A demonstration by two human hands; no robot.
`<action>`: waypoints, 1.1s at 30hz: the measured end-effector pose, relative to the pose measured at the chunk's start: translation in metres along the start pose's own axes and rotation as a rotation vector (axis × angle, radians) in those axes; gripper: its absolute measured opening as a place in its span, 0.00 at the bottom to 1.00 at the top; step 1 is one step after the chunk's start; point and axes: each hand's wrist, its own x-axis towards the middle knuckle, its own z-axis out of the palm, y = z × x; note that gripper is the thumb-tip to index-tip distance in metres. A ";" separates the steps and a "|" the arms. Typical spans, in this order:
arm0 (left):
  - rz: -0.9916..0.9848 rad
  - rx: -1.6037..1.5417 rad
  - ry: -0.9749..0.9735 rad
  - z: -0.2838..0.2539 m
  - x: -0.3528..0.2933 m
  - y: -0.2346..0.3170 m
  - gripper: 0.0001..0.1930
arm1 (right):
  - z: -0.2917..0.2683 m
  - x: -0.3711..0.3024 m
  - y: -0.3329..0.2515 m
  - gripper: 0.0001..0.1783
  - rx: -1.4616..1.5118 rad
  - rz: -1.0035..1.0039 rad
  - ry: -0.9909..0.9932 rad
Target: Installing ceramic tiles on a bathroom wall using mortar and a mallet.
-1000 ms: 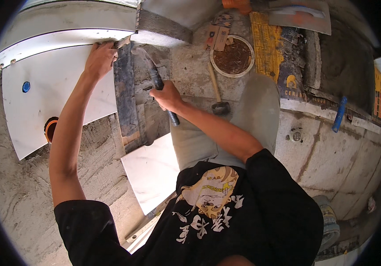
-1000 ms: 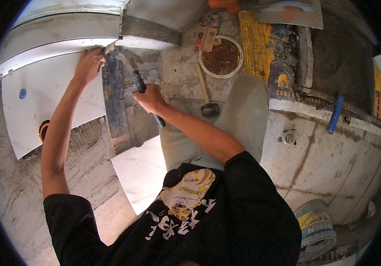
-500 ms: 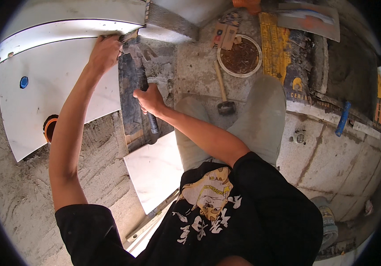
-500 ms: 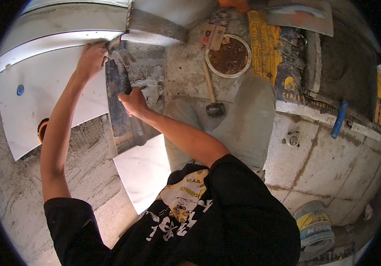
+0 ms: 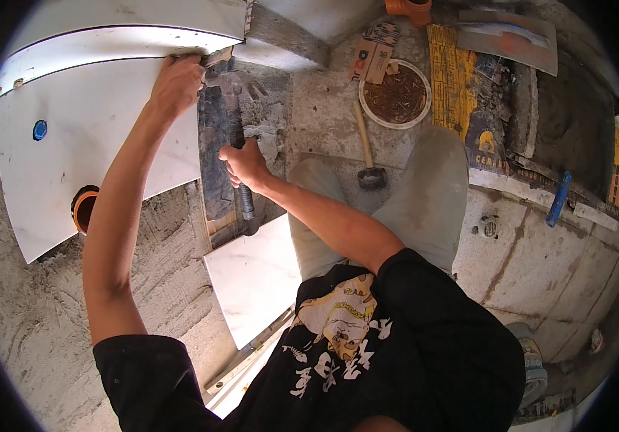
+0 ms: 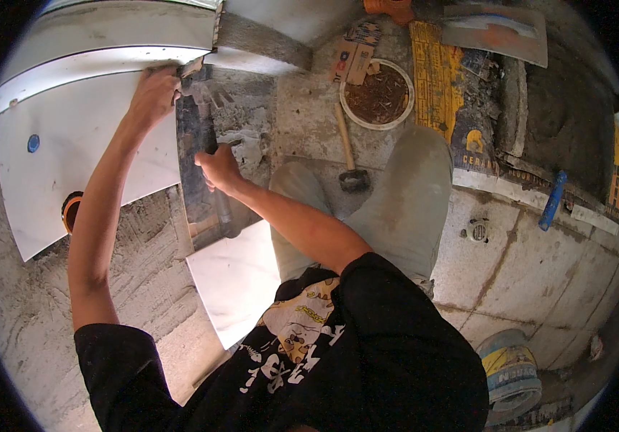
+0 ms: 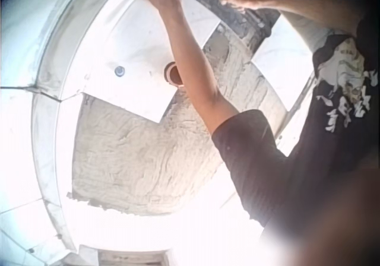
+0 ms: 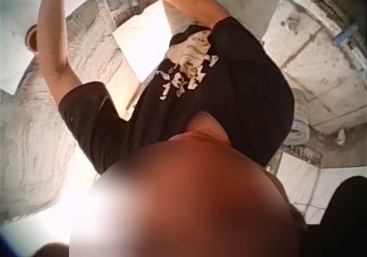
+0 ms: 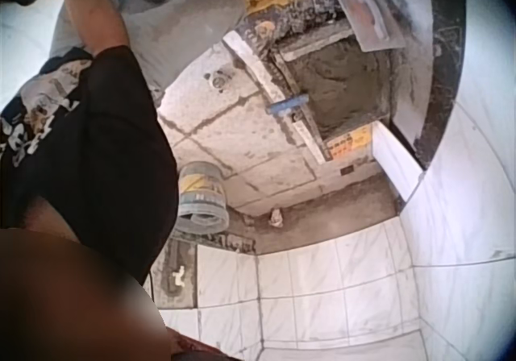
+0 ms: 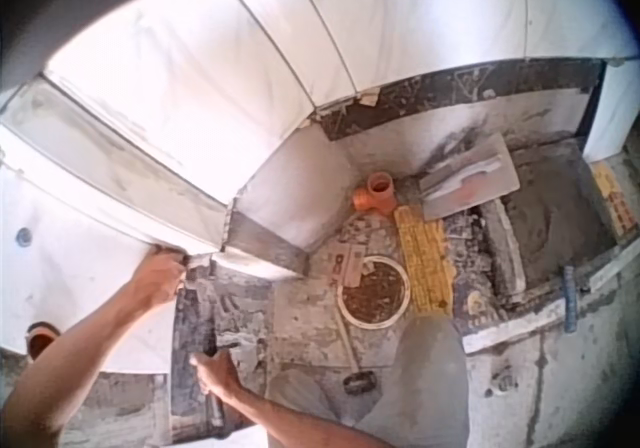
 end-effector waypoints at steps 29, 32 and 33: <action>-0.007 0.062 -0.025 0.007 0.005 0.001 0.09 | -0.029 -0.032 -0.019 0.18 -0.033 0.035 0.023; -0.058 0.007 -0.053 -0.002 0.003 0.009 0.07 | -0.067 -0.044 -0.014 0.18 -0.208 0.049 0.199; -0.046 -0.050 0.040 0.000 0.001 0.009 0.07 | -0.083 -0.051 -0.014 0.20 -0.334 0.024 0.246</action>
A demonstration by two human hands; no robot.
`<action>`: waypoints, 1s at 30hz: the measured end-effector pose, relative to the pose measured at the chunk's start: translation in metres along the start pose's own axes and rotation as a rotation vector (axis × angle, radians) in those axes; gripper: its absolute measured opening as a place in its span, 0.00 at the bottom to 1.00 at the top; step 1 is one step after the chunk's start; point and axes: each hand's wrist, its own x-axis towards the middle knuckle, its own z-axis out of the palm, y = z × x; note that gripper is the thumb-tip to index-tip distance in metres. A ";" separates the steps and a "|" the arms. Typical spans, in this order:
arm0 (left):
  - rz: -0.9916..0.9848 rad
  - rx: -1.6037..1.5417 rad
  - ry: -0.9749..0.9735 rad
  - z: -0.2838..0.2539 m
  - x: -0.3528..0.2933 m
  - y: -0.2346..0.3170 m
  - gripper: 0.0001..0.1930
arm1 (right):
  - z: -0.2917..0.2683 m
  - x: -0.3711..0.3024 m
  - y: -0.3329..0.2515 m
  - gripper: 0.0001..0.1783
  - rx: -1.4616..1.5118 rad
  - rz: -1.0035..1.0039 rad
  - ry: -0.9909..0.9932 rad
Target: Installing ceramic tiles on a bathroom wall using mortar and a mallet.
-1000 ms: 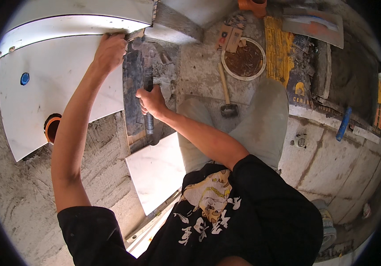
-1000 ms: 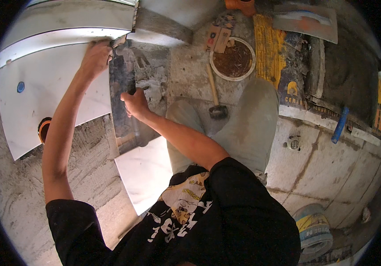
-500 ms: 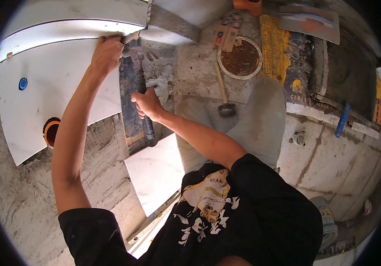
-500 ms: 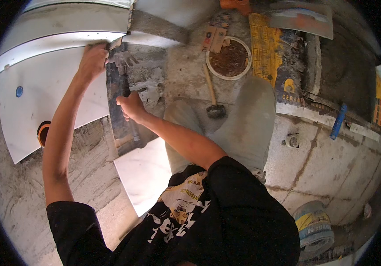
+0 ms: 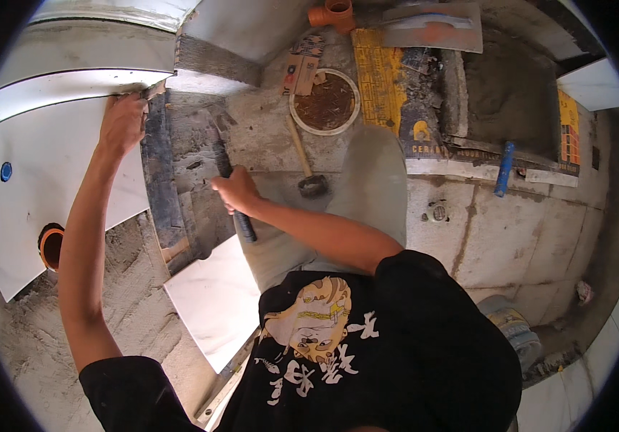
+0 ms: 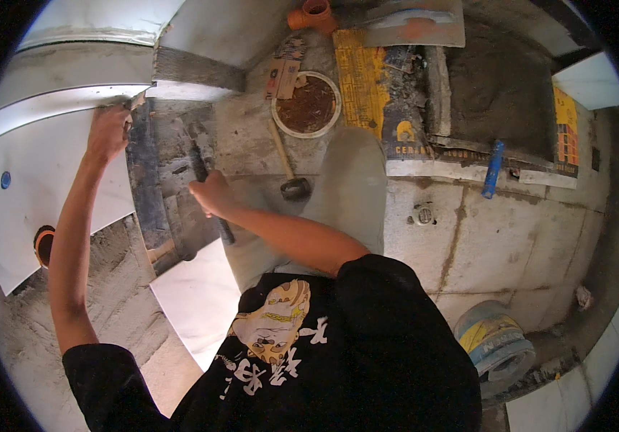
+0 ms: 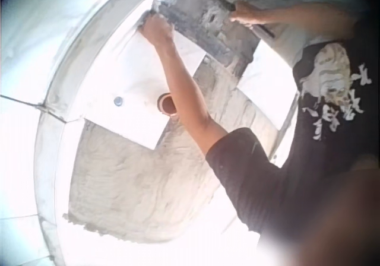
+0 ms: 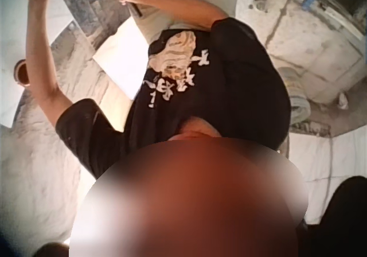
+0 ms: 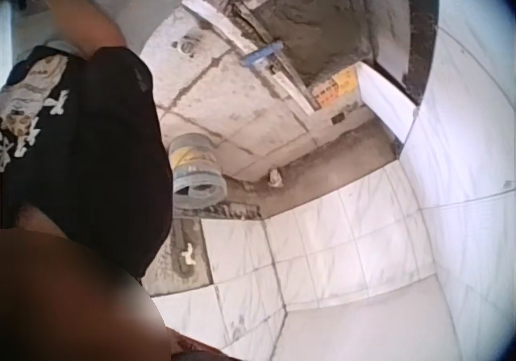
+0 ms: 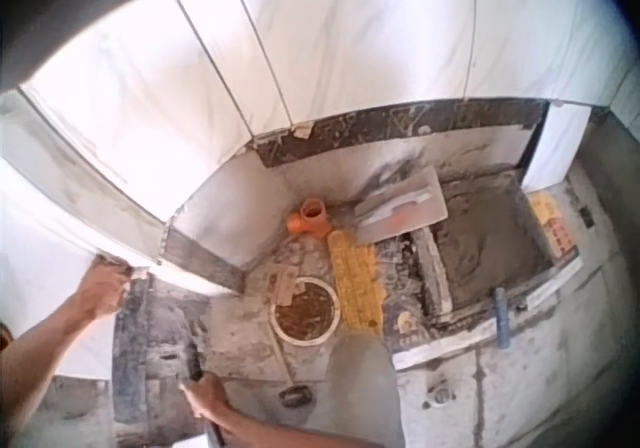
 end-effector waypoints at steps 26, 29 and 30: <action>-0.858 -2.313 -0.085 0.158 0.032 0.386 0.12 | -0.232 -0.112 -0.056 0.09 0.230 -0.205 0.568; -0.925 -2.236 -0.017 0.172 0.077 0.393 0.14 | -0.233 -0.106 -0.063 0.07 0.216 -0.150 0.565; -0.943 -2.226 0.000 0.178 0.080 0.395 0.14 | -0.234 -0.105 -0.064 0.07 0.217 -0.143 0.545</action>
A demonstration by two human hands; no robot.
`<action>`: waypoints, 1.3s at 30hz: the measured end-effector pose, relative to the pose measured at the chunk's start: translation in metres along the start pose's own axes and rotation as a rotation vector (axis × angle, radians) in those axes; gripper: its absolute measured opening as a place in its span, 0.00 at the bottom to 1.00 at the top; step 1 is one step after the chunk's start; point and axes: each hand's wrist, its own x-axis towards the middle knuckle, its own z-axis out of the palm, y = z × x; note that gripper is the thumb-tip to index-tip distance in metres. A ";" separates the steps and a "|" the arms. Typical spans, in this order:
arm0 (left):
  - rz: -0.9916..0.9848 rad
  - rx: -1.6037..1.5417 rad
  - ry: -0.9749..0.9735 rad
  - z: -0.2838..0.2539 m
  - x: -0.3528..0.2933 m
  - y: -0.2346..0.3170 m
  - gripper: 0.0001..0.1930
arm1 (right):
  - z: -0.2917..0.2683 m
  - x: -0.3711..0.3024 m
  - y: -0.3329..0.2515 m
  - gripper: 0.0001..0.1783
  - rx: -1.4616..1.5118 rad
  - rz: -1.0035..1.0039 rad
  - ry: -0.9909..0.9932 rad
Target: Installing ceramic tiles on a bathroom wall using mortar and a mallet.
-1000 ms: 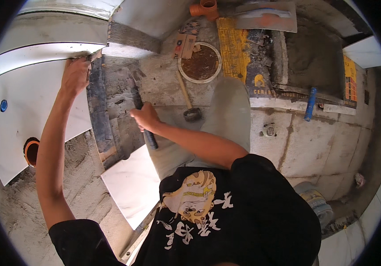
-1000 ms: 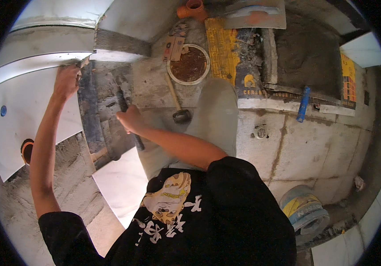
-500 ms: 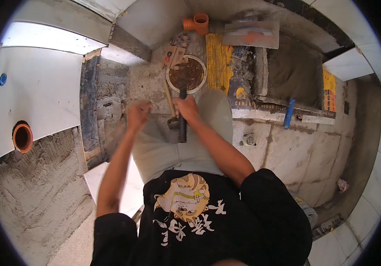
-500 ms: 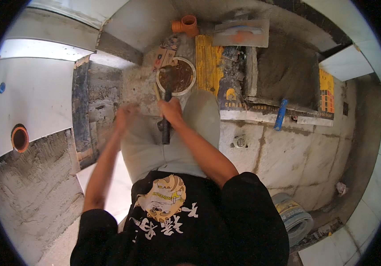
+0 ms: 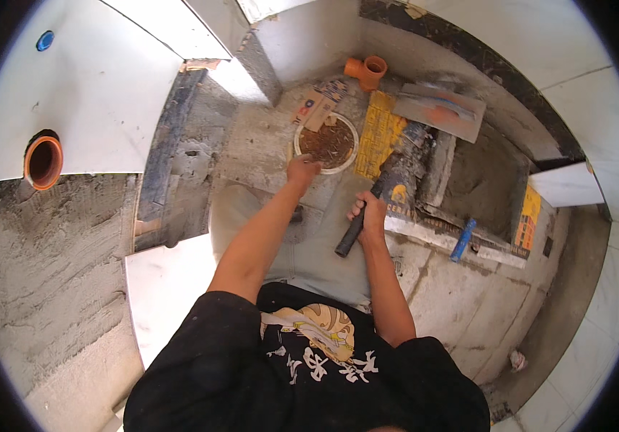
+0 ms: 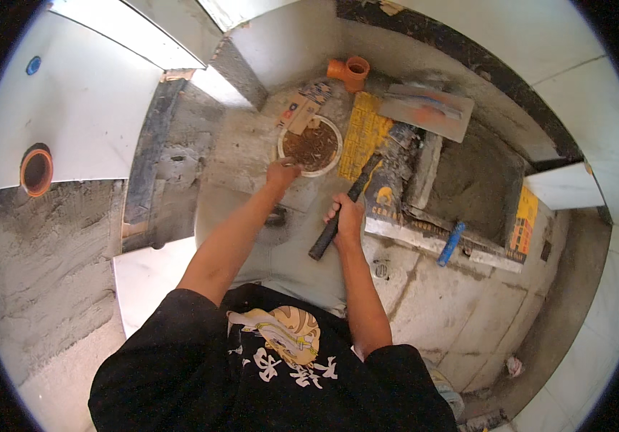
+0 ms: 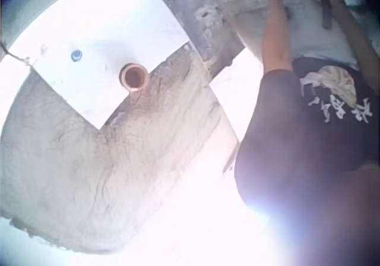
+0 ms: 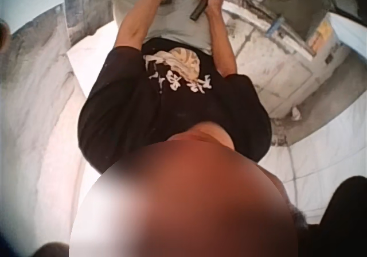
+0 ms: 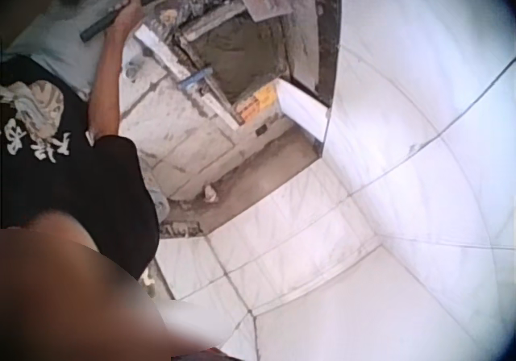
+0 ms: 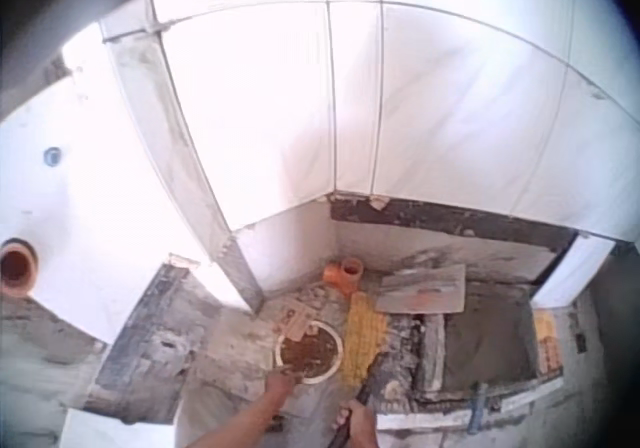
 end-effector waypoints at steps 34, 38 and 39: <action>0.536 1.117 0.116 -0.190 -0.241 -0.001 0.18 | -0.001 0.006 -0.003 0.06 -0.663 -0.065 -0.110; 0.525 0.904 0.256 -0.223 -0.245 -0.037 0.28 | 0.012 0.010 0.005 0.06 -0.384 -0.048 -0.069; 0.494 0.908 0.337 -0.221 -0.242 -0.040 0.31 | 0.015 0.010 0.004 0.06 -0.374 -0.059 -0.043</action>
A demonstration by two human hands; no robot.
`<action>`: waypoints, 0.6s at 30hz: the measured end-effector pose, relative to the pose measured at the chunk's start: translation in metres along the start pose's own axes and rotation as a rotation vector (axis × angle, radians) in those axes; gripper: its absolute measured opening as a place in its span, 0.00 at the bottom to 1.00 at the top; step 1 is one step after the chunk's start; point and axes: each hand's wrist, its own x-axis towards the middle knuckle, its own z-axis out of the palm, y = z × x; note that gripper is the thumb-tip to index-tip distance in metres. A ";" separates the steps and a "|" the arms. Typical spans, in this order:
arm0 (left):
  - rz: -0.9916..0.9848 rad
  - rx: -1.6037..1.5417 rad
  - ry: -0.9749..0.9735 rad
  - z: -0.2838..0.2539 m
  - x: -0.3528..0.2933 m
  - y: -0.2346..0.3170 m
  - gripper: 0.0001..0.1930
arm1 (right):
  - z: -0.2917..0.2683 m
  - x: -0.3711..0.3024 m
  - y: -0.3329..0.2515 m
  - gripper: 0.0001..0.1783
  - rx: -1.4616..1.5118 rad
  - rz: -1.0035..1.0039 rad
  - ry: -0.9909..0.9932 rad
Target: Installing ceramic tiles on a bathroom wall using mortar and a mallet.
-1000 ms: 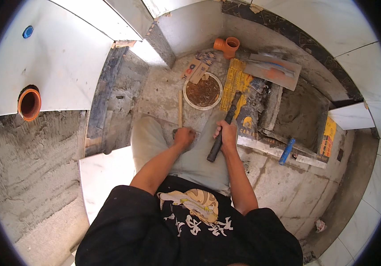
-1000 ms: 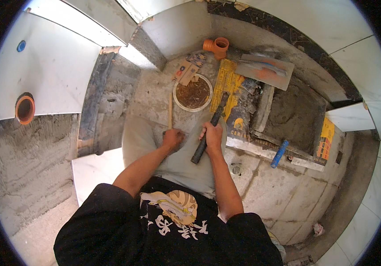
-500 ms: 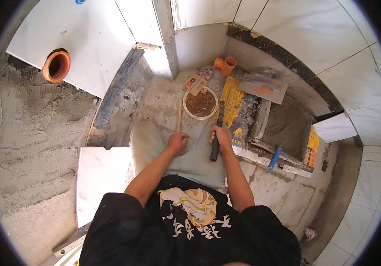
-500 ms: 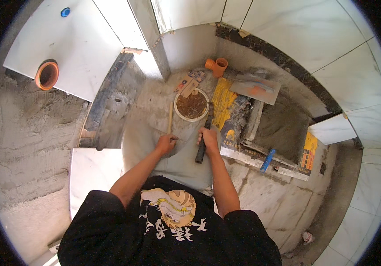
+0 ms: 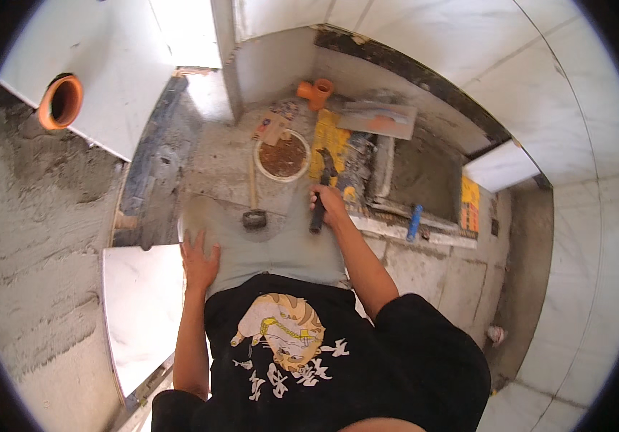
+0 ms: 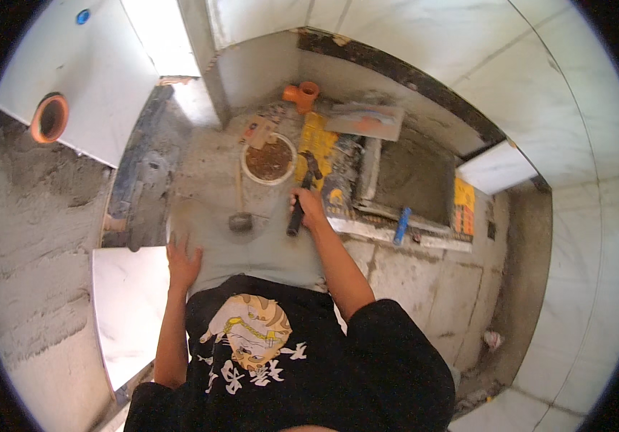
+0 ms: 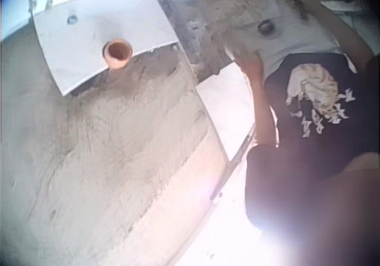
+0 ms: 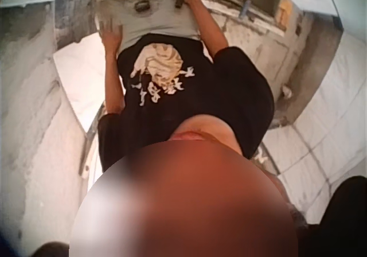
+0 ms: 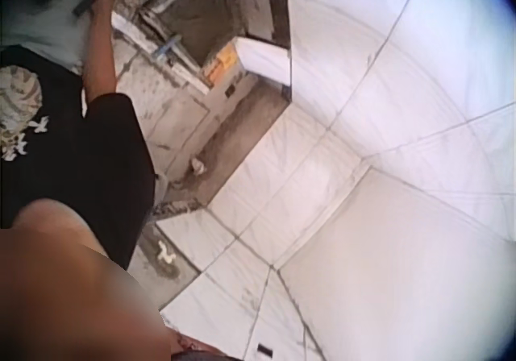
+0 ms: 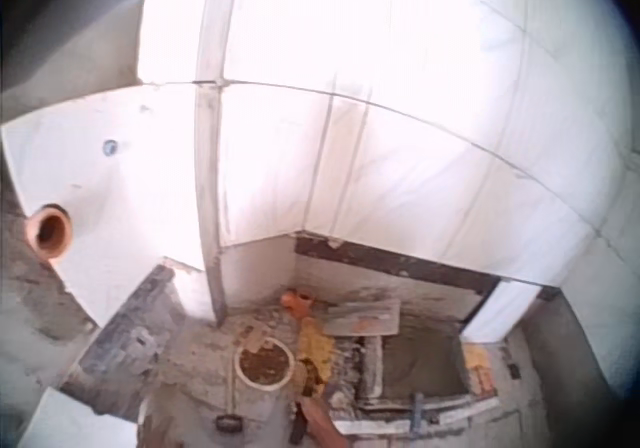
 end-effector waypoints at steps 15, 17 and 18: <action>-0.060 -0.072 0.012 0.006 0.003 0.002 0.34 | -0.023 0.050 -0.006 0.08 -0.457 -0.347 0.083; -0.074 -0.091 -0.036 0.003 0.002 0.009 0.34 | -0.022 0.060 0.013 0.09 -0.438 -0.436 0.106; -0.079 -0.118 -0.027 0.001 0.001 0.012 0.32 | -0.022 0.062 0.013 0.09 -0.416 -0.403 0.157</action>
